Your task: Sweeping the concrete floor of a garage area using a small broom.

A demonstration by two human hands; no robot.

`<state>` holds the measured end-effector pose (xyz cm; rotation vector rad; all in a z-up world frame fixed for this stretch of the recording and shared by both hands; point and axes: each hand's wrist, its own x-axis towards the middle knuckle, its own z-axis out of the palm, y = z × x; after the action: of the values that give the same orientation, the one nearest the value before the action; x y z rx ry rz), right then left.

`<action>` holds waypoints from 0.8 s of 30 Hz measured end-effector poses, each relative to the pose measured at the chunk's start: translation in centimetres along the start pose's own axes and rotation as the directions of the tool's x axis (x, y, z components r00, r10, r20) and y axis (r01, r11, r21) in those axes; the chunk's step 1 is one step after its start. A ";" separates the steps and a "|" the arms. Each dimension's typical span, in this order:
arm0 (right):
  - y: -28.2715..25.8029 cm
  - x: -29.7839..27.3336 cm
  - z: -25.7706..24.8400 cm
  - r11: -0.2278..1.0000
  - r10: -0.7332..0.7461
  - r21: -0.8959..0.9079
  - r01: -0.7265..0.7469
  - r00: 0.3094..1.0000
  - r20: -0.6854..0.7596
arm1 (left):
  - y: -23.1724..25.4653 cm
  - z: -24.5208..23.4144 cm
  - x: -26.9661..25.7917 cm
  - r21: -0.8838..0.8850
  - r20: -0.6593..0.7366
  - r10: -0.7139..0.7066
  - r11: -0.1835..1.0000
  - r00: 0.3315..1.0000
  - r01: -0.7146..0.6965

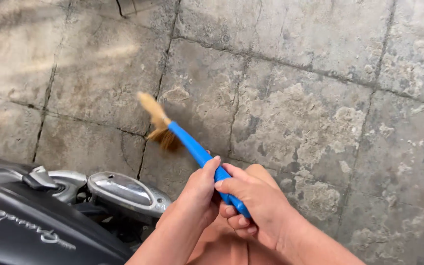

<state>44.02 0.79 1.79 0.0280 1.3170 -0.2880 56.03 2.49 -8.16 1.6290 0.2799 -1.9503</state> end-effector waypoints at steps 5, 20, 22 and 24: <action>0.3 1.3 1.8 0.981 -0.158 -0.109 0.158 0.987 0.006 | 2.3 0.3 1.7 0.106 0.025 0.076 0.991 0.997 -0.079; -13.3 6.5 6.0 0.995 -0.002 0.100 -0.028 0.957 0.289 | 15.3 4.1 2.3 0.208 -0.230 0.365 0.924 0.902 -0.321; -16.2 8.9 6.9 0.990 0.042 0.116 -0.084 0.945 0.325 | 18.4 4.4 3.7 0.212 -0.246 0.368 0.923 0.897 -0.321; -19.0 12.2 7.2 0.974 0.056 0.167 -0.151 0.881 0.470 | 21.6 5.5 5.2 0.120 -0.236 0.313 0.949 0.920 -0.292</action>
<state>49.24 -21.22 -5.29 0.1888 0.8019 -0.3113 62.86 -19.37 -7.52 1.8541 0.0382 -1.5427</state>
